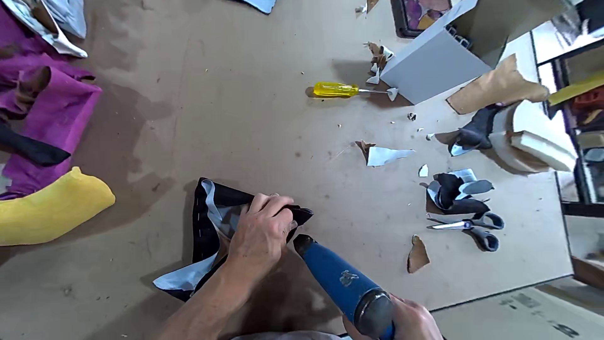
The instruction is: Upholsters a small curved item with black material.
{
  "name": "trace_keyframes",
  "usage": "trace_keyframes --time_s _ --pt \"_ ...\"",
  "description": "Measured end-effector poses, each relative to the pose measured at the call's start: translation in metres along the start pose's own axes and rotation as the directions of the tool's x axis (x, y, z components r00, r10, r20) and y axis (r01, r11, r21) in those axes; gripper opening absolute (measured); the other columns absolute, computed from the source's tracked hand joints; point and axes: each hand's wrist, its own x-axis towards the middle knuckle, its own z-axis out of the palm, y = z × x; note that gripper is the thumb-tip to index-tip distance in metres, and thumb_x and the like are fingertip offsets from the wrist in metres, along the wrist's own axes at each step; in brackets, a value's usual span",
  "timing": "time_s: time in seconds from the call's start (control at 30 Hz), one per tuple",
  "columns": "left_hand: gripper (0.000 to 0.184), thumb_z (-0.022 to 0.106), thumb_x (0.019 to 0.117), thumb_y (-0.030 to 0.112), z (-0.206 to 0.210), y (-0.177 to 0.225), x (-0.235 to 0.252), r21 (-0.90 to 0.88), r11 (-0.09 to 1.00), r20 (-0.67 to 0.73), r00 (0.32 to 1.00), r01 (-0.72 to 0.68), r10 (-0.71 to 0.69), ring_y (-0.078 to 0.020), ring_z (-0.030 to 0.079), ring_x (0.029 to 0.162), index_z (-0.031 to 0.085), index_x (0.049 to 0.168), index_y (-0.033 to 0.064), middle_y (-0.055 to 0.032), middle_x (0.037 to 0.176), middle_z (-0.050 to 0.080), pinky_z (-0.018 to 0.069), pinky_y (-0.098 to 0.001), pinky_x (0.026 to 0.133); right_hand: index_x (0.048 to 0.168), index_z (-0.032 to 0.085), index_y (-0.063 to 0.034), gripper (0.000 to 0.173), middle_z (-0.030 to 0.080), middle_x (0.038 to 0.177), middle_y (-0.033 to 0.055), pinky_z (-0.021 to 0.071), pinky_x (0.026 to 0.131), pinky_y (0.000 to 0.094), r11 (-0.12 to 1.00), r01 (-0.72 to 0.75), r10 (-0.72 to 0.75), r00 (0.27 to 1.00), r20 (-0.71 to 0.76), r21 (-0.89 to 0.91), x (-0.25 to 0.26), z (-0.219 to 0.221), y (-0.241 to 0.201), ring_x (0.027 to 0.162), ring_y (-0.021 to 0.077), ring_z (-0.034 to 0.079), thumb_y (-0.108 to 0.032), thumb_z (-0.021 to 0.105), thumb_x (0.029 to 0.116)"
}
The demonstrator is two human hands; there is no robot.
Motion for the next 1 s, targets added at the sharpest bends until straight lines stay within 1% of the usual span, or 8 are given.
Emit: trace_keyframes --time_s 0.17,0.33,0.47,0.6,0.7,0.83,0.9,1.0 --pt "0.03 0.058 0.1004 0.032 -0.005 0.002 0.002 -0.033 0.998 0.073 0.996 0.058 -0.055 -0.0258 0.046 0.14 0.069 0.077 0.0163 0.0009 0.152 0.05 0.0503 -0.0477 0.101 0.108 0.077 -0.0031 0.034 0.076 0.081 0.0107 0.0571 0.06 0.0427 1.0 0.001 0.0 0.999 0.043 -0.031 0.012 0.001 -0.005 0.068 0.0203 0.072 -0.025 0.076 0.0818" --pt "0.032 0.063 0.0981 0.041 -0.022 -0.008 0.019 0.015 1.0 0.221 0.975 -0.005 0.001 -0.0253 0.055 0.124 0.074 0.077 0.019 0.0009 0.157 0.044 0.0545 -0.042 0.089 0.101 0.076 -0.0008 0.03 0.074 0.076 0.0127 0.056 0.058 0.0441 0.999 -0.042 0.042 0.998 0.048 -0.018 0.003 0.004 -0.013 0.064 0.0229 0.071 -0.023 0.075 0.0812" --pt "0.035 0.062 0.0976 0.045 -0.023 -0.015 0.023 0.052 0.995 0.218 0.973 -0.084 0.071 -0.0206 0.059 0.114 0.072 0.074 0.0215 0.0039 0.153 0.048 0.0552 -0.0367 0.077 0.108 0.076 -0.0004 0.035 0.076 0.083 0.0151 0.0582 0.066 0.0444 0.99 -0.13 0.126 0.99 0.068 0.048 -0.006 0.01 -0.023 0.073 0.0247 0.074 -0.029 0.071 0.0879" --pt "0.035 0.063 0.0973 0.044 -0.02 -0.017 0.02 0.041 0.994 0.187 0.978 -0.104 0.095 -0.0212 0.059 0.113 0.072 0.073 0.0204 0.0031 0.151 0.05 0.0551 -0.0374 0.078 0.1 0.076 -0.0005 0.03 0.074 0.076 0.0134 0.0558 0.059 0.047 0.991 -0.128 0.127 0.991 0.051 0.025 -0.009 0.019 -0.032 0.066 0.0254 0.072 -0.024 0.075 0.0817" --pt "0.039 0.059 0.1 0.046 -0.025 -0.018 0.023 0.024 0.996 0.219 0.972 -0.091 0.083 -0.0195 0.057 0.117 0.072 0.074 0.02 0.0063 0.153 0.047 0.0546 -0.0372 0.083 0.099 0.074 -0.0004 0.032 0.074 0.076 0.0115 0.0578 0.062 0.049 0.97 -0.242 0.242 0.97 -0.029 0.031 -0.025 0.018 -0.015 0.068 0.0239 0.072 -0.03 0.074 0.0855" --pt "0.046 0.053 0.1011 0.054 -0.041 -0.011 0.019 -0.077 0.997 0.245 0.97 0.004 0.015 -0.018 0.049 0.134 0.076 0.083 0.019 0.006 0.158 0.044 0.0497 -0.04 0.102 0.12 0.066 0.0036 0.046 0.073 0.085 0.0162 0.0557 0.064 0.0565 0.93 -0.36 0.335 0.912 -0.239 -0.069 -0.027 0.003 0.015 0.073 0.0317 0.071 -0.031 0.071 0.0899" --pt "0.047 0.064 0.0885 0.063 -0.041 0.007 0.008 0.085 0.996 0.183 0.982 0.025 -0.04 -0.023 0.044 0.143 0.077 0.089 0.0187 0.0016 0.157 0.046 0.0471 -0.049 0.107 0.137 0.058 0.0042 0.059 0.072 0.104 0.0214 0.0555 0.072 0.0603 0.933 -0.328 0.272 0.912 -0.306 -0.147 -0.013 0.002 0.037 0.087 0.0381 0.071 -0.03 0.065 0.0898" --pt "0.039 0.077 0.0814 0.049 -0.021 0.031 -0.017 0.308 0.951 0.025 0.999 0.028 -0.038 -0.0347 0.046 0.143 0.077 0.097 0.0132 -0.0079 0.154 0.051 0.0405 -0.0627 0.107 0.145 0.052 0.0015 0.068 0.069 0.116 0.0262 0.0545 0.079 0.0647 0.946 -0.257 0.176 0.918 -0.357 -0.196 0.013 0.013 0.077 0.098 0.0454 0.069 -0.034 0.06 0.0882"
